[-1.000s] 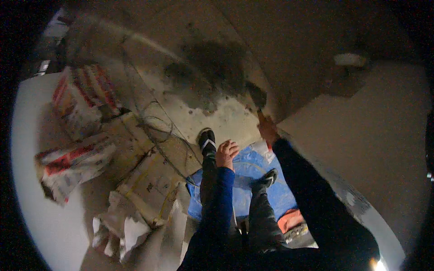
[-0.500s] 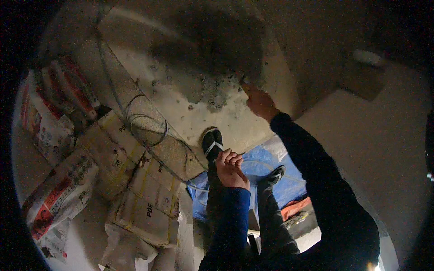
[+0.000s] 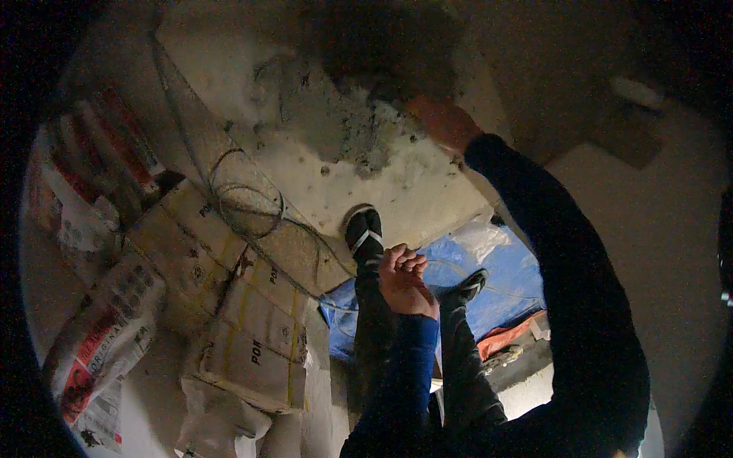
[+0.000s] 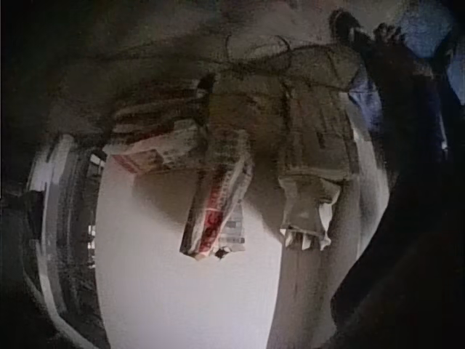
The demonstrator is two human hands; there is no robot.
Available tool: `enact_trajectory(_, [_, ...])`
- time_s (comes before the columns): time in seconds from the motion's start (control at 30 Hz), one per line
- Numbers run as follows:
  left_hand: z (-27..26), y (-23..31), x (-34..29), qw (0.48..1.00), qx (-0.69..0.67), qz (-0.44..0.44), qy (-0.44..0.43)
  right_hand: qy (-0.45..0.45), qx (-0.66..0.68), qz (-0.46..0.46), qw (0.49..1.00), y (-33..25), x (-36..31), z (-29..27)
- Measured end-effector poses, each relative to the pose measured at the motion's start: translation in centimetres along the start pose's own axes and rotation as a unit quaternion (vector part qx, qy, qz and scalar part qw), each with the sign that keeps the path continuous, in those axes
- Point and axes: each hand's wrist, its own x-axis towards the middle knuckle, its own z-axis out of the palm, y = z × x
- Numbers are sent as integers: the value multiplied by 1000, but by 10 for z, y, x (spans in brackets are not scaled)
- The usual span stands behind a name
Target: The person applies cement to a tile using a trowel and places it on a wall with tile leveling clips. They scrape excess cement from the floor, mix cement in a bucket, and continue applying tiles with spacers.
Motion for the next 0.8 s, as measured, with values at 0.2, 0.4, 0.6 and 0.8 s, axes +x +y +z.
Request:
enact_trajectory(0.2, [22, 16, -6, 999, -17, -29, -7, -81, -37, 44, 995, 64, -26, -36])
enact_trajectory(0.4, [24, 4, -18, 999, 4, 8, 50, 103, 9, 45, 994, 2, -53, 72])
enact_trajectory(0.6, [7, 7, -4, 999, -43, -17, -8, -100, -129, 99, 982, 68, -112, 16])
enact_trajectory(0.8, [1, 5, -9, 1000, -10, -17, -11, -13, 62, 222, 973, 113, -82, 50])
